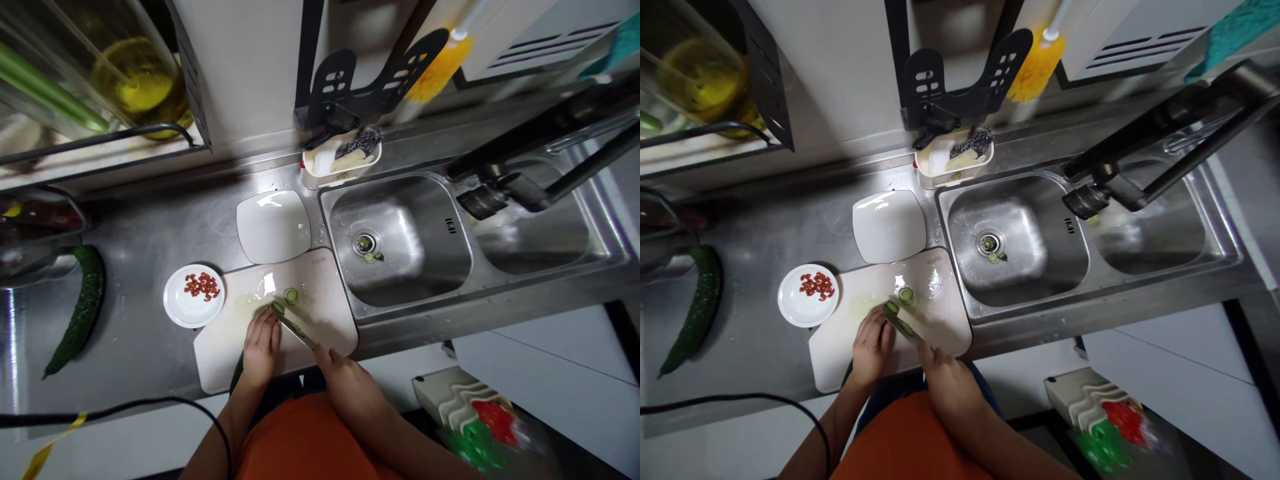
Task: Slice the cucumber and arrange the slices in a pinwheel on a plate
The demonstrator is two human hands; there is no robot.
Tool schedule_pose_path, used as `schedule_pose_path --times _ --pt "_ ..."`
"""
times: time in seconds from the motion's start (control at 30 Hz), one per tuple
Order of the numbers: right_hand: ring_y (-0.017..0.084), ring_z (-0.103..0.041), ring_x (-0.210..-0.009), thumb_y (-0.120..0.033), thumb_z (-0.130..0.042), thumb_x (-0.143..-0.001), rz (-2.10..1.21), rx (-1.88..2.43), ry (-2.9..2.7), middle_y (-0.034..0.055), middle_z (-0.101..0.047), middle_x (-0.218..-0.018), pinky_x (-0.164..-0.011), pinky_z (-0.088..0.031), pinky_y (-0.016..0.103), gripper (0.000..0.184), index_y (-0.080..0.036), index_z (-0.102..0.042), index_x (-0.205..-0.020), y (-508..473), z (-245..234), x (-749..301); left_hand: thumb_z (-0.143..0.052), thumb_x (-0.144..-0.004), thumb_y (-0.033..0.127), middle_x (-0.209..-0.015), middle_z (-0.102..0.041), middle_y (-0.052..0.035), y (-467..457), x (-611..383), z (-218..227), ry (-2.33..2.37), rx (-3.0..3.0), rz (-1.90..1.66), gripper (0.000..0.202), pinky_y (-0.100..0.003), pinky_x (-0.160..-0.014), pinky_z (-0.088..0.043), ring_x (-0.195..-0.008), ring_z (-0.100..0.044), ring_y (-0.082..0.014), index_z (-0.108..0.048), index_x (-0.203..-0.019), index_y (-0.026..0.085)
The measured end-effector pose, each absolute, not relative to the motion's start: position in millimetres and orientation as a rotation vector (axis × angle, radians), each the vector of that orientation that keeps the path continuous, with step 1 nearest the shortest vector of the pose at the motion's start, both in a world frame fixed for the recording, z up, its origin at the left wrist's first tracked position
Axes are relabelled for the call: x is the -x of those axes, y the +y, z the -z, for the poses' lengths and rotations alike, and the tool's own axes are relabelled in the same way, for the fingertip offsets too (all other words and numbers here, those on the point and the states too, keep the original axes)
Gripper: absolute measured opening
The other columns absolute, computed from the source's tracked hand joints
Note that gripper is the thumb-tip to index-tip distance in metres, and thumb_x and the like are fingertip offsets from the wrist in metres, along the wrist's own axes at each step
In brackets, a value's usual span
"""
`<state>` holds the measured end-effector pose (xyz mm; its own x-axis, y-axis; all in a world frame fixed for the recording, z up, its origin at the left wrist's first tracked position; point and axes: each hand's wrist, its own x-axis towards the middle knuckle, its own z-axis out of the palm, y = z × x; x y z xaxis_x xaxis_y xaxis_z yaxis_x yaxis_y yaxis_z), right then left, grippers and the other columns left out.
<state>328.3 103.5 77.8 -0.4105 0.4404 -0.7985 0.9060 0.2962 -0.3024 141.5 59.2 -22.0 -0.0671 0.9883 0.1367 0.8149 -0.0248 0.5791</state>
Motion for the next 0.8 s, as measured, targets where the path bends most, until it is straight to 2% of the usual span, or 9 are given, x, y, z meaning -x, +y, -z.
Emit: schedule_pose_path --times 0.6,0.8 --pt "0.019 -0.067 -0.075 0.002 -0.031 -0.083 1.045 -1.195 1.977 0.008 -0.066 -0.091 -0.055 -0.039 0.024 0.043 -0.019 -0.05 -0.114 112.3 -79.1 -326.5 -0.05 -0.088 0.013 -0.11 -0.065 -0.011 60.7 -141.7 20.5 1.935 -1.934 -0.741 0.026 -0.042 -0.1 -0.046 -0.113 -0.057 -0.0219 -0.059 -0.112 0.014" --pt "0.018 -0.067 -0.075 0.001 -0.034 -0.083 1.064 -1.238 1.978 0.0065 -0.066 -0.089 -0.054 -0.038 0.022 0.045 -0.021 -0.05 -0.118 114.0 -78.2 -324.3 -0.051 -0.087 0.013 -0.112 -0.065 -0.0114 59.7 -141.8 21.9 1.947 -1.924 -0.744 0.026 -0.042 -0.101 -0.046 -0.115 -0.056 -0.0223 -0.06 -0.112 0.013"
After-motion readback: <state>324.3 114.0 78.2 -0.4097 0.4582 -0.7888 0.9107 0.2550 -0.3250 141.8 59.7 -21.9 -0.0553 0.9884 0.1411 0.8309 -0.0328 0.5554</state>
